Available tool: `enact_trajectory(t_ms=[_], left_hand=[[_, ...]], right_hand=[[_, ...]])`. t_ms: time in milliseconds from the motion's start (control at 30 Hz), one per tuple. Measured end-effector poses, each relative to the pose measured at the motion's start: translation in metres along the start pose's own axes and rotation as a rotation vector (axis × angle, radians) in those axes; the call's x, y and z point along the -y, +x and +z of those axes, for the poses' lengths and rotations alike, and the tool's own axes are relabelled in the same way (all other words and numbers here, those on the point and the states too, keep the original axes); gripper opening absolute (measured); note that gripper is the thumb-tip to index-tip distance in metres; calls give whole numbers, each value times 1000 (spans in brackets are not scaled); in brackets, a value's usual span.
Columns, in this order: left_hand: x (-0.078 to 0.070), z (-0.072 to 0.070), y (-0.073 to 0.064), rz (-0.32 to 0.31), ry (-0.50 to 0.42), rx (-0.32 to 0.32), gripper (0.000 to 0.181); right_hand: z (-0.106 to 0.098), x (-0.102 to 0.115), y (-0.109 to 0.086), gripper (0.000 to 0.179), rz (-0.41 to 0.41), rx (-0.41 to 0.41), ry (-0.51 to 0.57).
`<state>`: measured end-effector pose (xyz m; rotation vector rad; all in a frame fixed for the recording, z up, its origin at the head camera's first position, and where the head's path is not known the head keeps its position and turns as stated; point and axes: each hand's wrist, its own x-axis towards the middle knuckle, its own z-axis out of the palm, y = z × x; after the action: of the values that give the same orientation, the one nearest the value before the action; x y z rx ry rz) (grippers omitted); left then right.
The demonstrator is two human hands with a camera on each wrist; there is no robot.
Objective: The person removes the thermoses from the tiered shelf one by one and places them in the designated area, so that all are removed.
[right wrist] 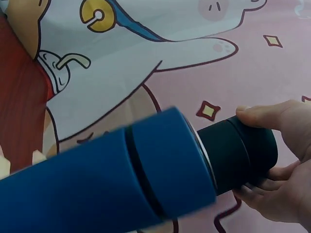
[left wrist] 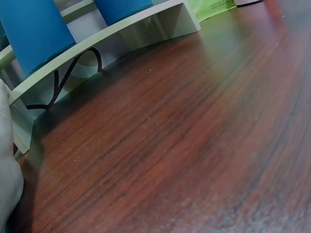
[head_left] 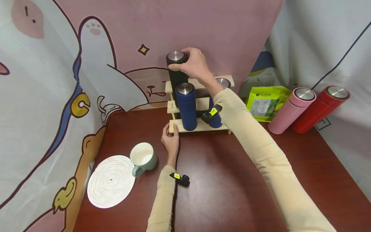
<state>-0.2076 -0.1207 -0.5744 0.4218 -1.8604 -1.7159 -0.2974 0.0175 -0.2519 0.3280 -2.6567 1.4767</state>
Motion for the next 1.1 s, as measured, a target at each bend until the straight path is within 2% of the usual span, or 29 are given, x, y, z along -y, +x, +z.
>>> enact_trajectory(t_ms=[233, 533, 767, 867, 1100], left_hand=[[2, -2, 1, 16, 7, 1, 35], [5, -3, 2, 2, 24, 4, 35], [6, -4, 2, 19, 13, -1, 35], [8, -2, 1, 23, 16, -1, 35], [11, 0, -3, 25, 28, 3, 35]], right_hand=[[-19, -9, -6, 75, 3, -12, -15], [-39, -22, -12, 77, -9, -31, -55], [-58, -36, -19, 74, -19, -82, -53], [-66, -42, -22, 74, 0, -88, -41], [-83, -58, -30, 76, 52, -111, -90]])
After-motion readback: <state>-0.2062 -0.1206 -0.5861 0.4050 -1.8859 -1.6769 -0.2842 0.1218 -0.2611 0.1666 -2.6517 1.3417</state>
